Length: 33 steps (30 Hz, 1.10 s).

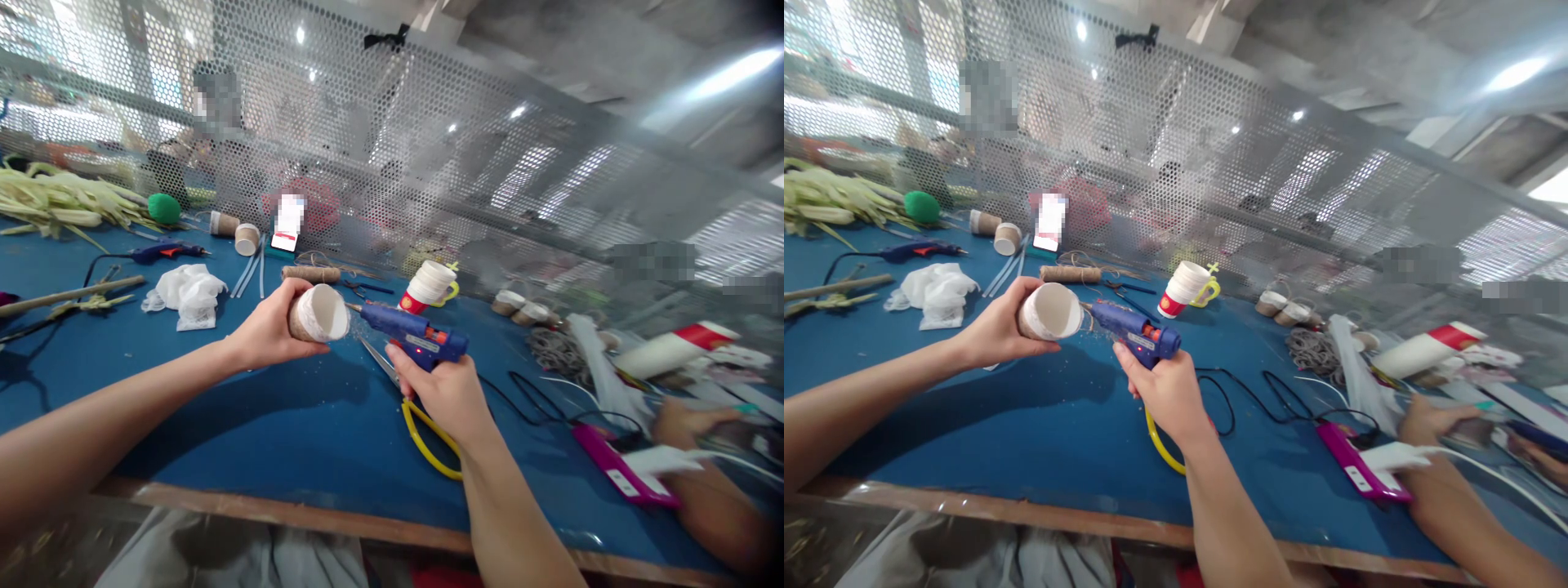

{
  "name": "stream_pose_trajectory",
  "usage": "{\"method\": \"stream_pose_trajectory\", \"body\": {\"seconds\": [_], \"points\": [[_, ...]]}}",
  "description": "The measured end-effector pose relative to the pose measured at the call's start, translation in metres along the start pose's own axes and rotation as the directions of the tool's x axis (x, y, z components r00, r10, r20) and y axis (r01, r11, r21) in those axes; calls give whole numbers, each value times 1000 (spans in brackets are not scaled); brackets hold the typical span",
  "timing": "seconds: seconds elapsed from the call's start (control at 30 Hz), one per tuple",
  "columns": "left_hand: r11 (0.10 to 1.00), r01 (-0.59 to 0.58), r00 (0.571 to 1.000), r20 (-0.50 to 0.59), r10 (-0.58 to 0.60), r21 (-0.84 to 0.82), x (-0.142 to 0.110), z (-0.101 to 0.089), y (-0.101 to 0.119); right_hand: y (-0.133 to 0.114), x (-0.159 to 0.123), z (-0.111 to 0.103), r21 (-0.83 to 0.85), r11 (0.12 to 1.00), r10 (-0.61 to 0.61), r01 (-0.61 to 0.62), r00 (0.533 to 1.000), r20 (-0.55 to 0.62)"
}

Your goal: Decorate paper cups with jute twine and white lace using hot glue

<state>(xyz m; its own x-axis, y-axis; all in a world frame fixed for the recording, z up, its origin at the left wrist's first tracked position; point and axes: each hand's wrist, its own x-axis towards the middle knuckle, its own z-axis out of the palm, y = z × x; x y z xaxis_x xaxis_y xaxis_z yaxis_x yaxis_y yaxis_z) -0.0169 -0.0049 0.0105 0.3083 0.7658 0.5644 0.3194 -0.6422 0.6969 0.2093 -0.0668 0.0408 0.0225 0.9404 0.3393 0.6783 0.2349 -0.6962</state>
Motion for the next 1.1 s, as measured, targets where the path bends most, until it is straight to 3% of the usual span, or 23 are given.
{"method": "stream_pose_trajectory", "body": {"seconds": [0.1,0.2,0.4,0.6,1.1], "points": [[999,14,999,36,-12,-43,0,0,1,0,1,-1,60,998,15,-17,1000,22],[989,38,995,93,-25,-142,-1,1,2,-1,2,-2,239,969,39,-60,995,94],[920,122,979,197,-50,-373,-3,2,5,-2,5,1,603,755,114,-257,957,265],[866,176,968,243,-66,-467,-2,0,11,-3,7,5,680,631,151,-373,919,365],[826,219,956,285,-74,-519,-3,1,10,-3,4,8,600,750,96,-279,943,319]]}}
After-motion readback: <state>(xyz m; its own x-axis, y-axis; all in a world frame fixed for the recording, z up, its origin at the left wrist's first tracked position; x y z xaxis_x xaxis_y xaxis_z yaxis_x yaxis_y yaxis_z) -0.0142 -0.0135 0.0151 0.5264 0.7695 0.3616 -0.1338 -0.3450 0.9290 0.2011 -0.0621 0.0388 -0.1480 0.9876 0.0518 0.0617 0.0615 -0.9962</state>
